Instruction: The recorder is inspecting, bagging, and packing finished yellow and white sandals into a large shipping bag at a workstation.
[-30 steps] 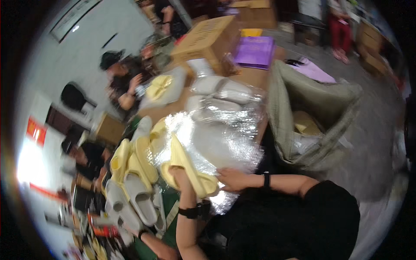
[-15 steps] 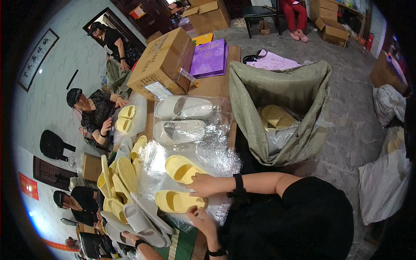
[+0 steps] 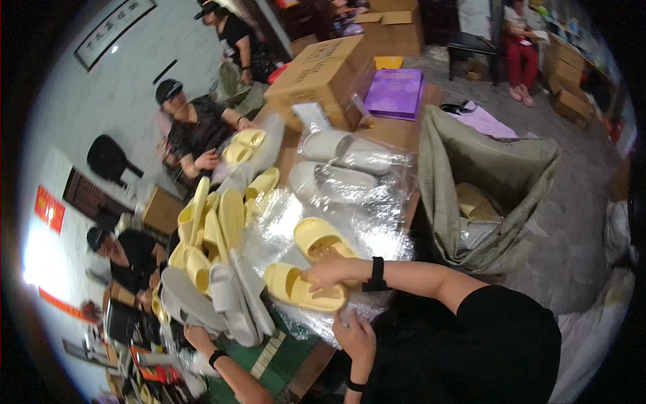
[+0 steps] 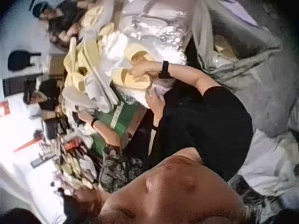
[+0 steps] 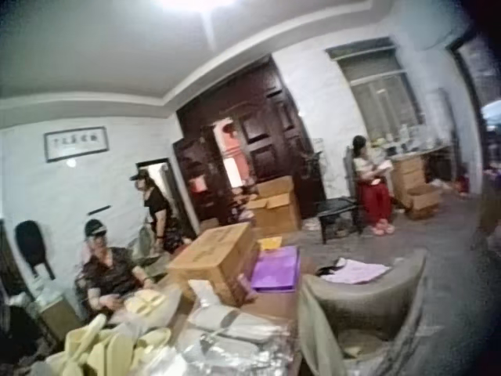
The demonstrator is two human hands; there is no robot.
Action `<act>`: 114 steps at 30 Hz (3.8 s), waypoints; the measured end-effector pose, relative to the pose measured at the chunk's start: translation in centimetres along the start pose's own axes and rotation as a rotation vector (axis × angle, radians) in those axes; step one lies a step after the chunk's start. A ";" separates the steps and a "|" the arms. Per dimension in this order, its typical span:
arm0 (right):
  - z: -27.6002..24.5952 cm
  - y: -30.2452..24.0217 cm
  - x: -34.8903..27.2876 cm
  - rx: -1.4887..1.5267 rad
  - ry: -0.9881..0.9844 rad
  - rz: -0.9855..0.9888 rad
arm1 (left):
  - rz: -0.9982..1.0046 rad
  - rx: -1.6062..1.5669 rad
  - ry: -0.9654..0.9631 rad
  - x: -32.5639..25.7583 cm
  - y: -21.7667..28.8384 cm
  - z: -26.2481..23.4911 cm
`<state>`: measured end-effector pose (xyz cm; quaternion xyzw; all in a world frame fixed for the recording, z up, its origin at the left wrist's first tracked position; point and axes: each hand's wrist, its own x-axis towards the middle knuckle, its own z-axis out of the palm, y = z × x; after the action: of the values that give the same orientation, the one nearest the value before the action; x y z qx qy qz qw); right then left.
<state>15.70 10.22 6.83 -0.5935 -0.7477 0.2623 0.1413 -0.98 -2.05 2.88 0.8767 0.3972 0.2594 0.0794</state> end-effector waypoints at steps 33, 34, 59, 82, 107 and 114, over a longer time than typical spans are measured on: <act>-4.3 4.7 -19.2 1.065 -0.547 -0.254 | 0.008 0.125 -0.290 4.1 -4.1 -2.6; -4.3 4.8 -19.0 1.014 -0.563 -0.300 | -0.008 0.082 -0.257 3.7 -4.8 -1.9; -4.2 2.8 -17.2 0.919 -0.646 -0.447 | -0.453 -0.513 -0.066 7.4 -2.9 -4.6; -6.5 4.4 -20.5 0.991 -0.602 -0.646 | 0.057 -0.237 -0.439 5.1 -5.1 -3.4; -3.2 -0.1 -16.6 0.014 0.075 -0.072 | 0.316 -0.131 -0.300 5.8 2.0 -7.1; -0.1 0.5 -10.6 -0.140 0.335 -0.132 | 0.492 -0.265 -0.309 5.2 4.1 -7.3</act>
<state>18.88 0.10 7.69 -0.5870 -0.7673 0.0971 0.2391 0.79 -1.50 12.52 0.9576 0.1192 0.1840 0.1869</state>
